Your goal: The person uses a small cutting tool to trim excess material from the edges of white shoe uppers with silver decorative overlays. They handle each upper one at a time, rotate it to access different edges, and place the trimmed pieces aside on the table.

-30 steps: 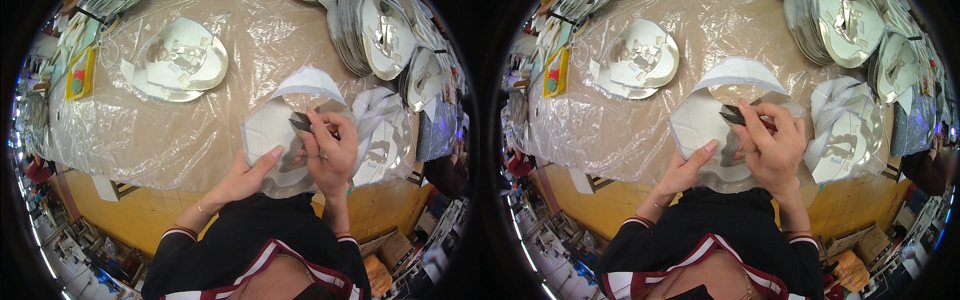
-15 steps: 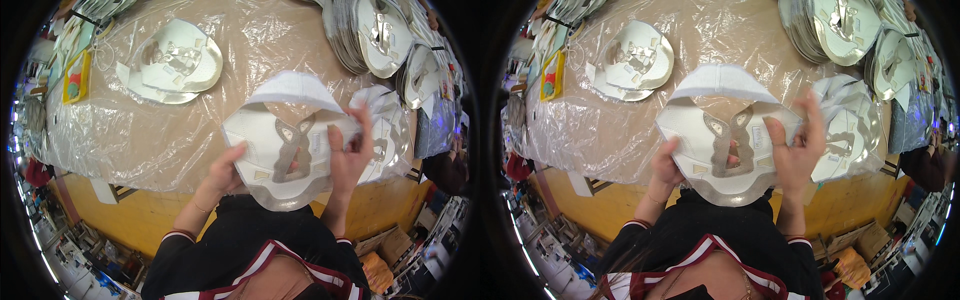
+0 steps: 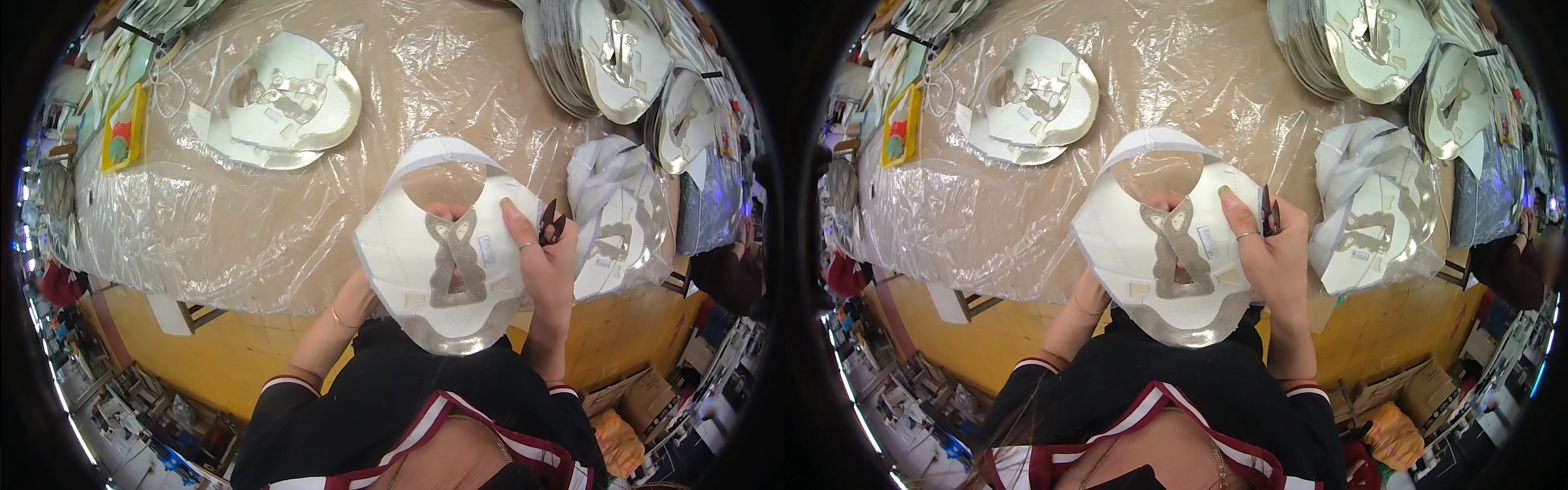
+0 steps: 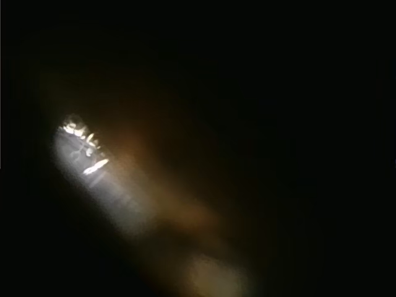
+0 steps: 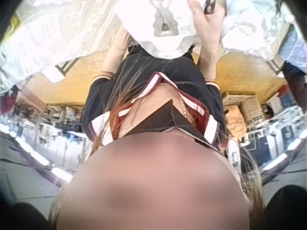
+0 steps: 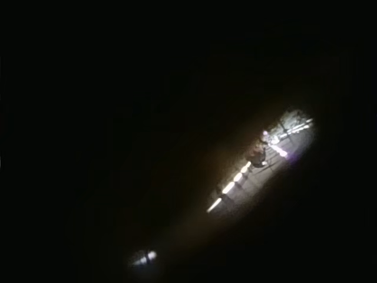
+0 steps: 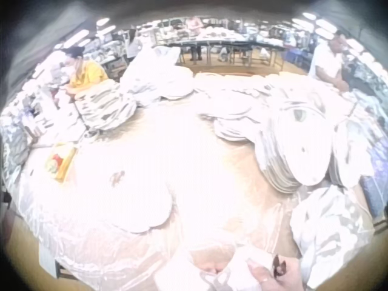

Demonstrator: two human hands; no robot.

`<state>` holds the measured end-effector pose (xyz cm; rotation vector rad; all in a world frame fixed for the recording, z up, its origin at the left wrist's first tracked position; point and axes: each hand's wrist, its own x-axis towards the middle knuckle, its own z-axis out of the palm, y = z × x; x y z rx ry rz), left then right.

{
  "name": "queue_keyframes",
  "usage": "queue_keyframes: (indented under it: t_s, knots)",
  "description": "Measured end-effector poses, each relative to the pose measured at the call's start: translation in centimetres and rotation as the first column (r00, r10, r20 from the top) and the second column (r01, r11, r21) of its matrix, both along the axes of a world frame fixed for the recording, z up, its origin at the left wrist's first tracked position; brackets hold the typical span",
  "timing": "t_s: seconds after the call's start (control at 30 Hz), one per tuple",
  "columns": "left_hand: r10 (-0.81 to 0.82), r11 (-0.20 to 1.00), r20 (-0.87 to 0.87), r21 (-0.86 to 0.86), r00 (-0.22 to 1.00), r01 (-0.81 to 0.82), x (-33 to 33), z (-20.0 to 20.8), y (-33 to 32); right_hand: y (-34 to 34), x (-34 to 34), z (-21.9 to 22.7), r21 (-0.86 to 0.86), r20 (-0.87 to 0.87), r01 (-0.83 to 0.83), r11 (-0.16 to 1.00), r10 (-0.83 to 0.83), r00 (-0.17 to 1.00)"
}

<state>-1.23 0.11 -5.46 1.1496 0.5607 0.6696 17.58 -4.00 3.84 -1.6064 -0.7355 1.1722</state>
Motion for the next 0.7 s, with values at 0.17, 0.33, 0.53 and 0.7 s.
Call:
queue_keyframes:
  t_s: [0.17,0.33,0.53,0.7]
  knots:
    - [0.096,0.845,0.211,-0.533,0.973,0.032,-0.5,-1.9,-1.1,-0.2,-0.2,-0.6,0.034,0.057,0.035,0.999,-0.037,0.998]
    - [0.027,0.889,-0.185,-0.445,0.982,-0.109,1.3,1.3,-1.0,-0.3,0.1,-0.3,-0.003,0.291,-0.029,1.000,0.029,0.956]
    - [0.043,0.912,-0.403,-0.357,0.914,-0.200,2.6,4.7,0.2,-0.4,-0.6,0.9,0.166,0.751,-0.095,0.982,-0.063,0.657]
    - [0.053,0.932,-0.424,-0.304,0.904,-0.197,2.2,5.2,-0.2,-2.7,-0.4,2.7,0.018,0.921,-0.371,0.928,0.130,0.369]
